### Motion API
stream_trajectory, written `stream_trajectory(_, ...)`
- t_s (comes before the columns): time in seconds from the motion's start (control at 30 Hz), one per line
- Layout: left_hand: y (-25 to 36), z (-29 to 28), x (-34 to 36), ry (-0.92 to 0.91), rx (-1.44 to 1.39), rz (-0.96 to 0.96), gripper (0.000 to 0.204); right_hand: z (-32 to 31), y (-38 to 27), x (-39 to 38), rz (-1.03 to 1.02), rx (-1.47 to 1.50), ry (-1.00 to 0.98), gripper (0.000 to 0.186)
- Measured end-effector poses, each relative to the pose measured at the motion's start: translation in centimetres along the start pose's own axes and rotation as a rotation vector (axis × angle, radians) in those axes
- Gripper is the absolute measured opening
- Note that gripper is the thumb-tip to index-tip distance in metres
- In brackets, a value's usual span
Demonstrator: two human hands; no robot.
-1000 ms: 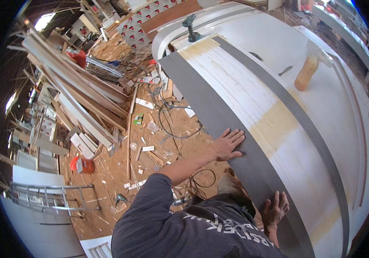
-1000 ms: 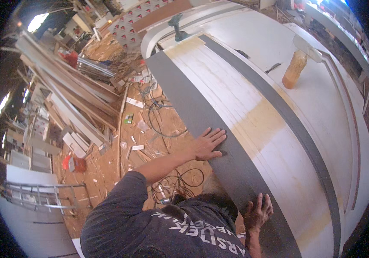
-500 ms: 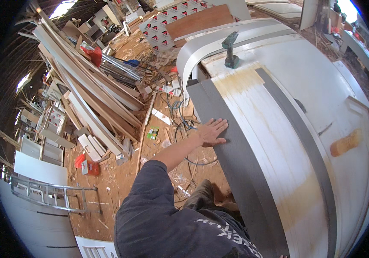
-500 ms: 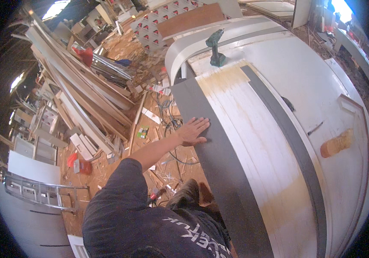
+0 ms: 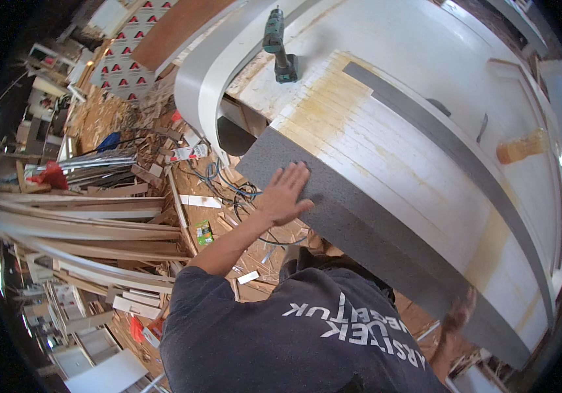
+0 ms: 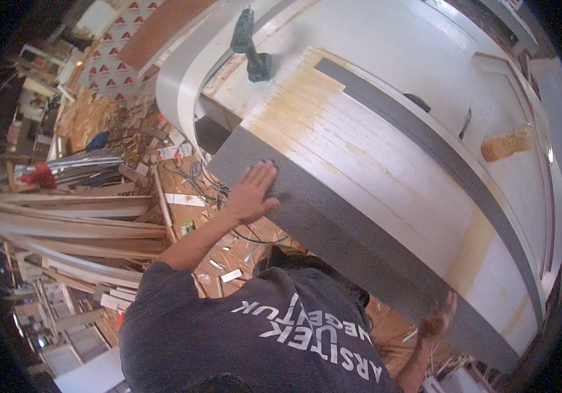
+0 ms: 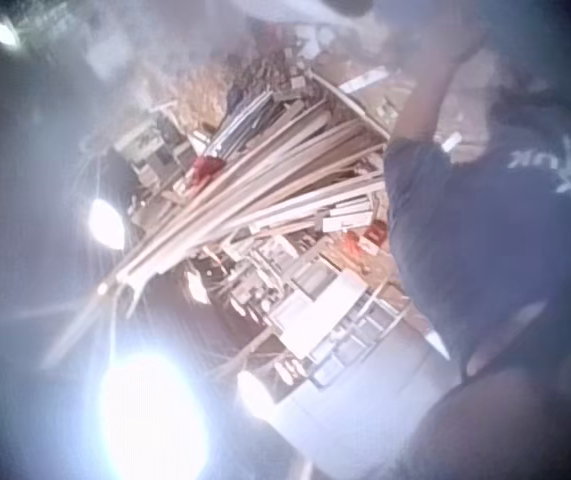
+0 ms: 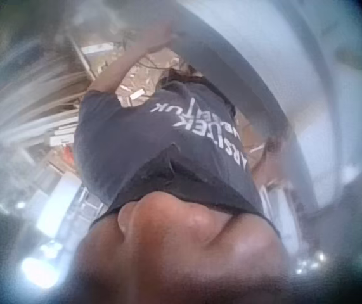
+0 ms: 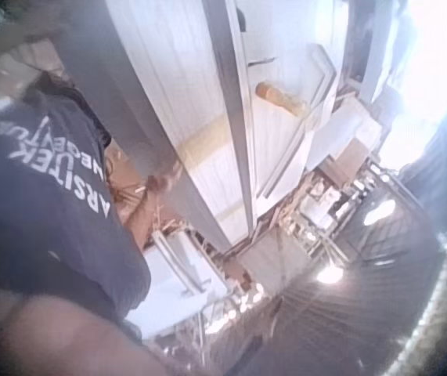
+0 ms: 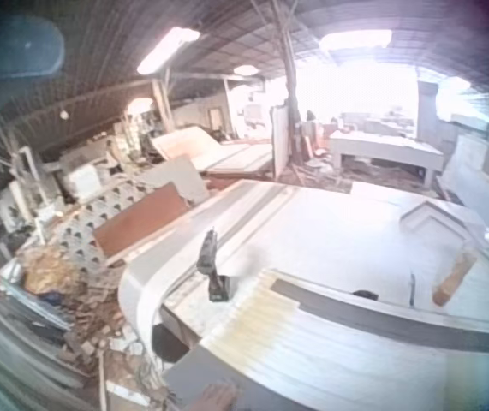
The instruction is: The person applies liquid adhesive from a bottle onto a white wooden panel, spreads it using a small handheld applicator, and then presses a long gray laminate strip onto the edge of the panel.
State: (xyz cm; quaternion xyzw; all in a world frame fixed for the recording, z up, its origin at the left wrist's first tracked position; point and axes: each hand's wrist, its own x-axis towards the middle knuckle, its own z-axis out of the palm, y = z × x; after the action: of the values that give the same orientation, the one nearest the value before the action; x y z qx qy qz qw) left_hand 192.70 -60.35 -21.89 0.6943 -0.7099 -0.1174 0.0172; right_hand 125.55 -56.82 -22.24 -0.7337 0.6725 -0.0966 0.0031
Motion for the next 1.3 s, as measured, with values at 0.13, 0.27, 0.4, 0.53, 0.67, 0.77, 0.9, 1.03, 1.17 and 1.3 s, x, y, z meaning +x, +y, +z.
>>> stream_trajectory(0.13,-7.5,-1.5,1.0,0.037,0.096,-0.084,0.082,2.2,-7.6,-0.1,0.180,-0.098,-0.087,0.052)
stream_trajectory(0.27,-9.9,-2.0,1.9,-0.017,0.041,-0.094,0.082,3.0,-8.1,-1.4,0.169,-0.104,-0.069,0.054)
stream_trajectory(0.4,-10.3,-1.2,1.0,0.034,-0.017,-0.110,0.079,1.8,-9.3,0.1,0.217,-0.070,-0.051,0.051)
stream_trajectory(0.53,-9.2,-1.1,1.6,0.095,-0.011,-0.099,0.077,-0.4,-10.2,3.7,0.339,0.033,-0.067,0.048)
stream_trajectory(0.67,-7.8,-1.9,2.5,0.116,-0.016,-0.171,0.072,-1.4,-9.7,14.6,0.212,0.210,0.127,0.052)
stream_trajectory(0.77,-7.2,-1.8,2.8,0.156,0.024,-0.271,0.069,0.9,-8.4,25.7,0.083,0.190,0.114,0.060)
stream_trajectory(0.9,-4.5,-3.2,6.0,0.067,0.022,-0.383,0.073,3.7,-5.8,34.1,0.104,-0.016,-0.021,0.071)
stream_trajectory(1.03,-3.1,-4.9,6.2,-0.016,0.077,-0.565,0.081,3.5,-7.1,36.5,0.051,0.114,-0.268,0.066)
stream_trajectory(1.17,-2.0,-4.2,6.6,-0.053,0.099,-0.624,0.087,4.0,-7.1,36.5,-0.019,0.114,-0.075,0.048)
stream_trajectory(1.3,-1.6,-4.1,7.0,-0.076,0.047,-0.658,0.091,2.2,-6.5,37.5,-0.213,0.056,-0.001,0.034)
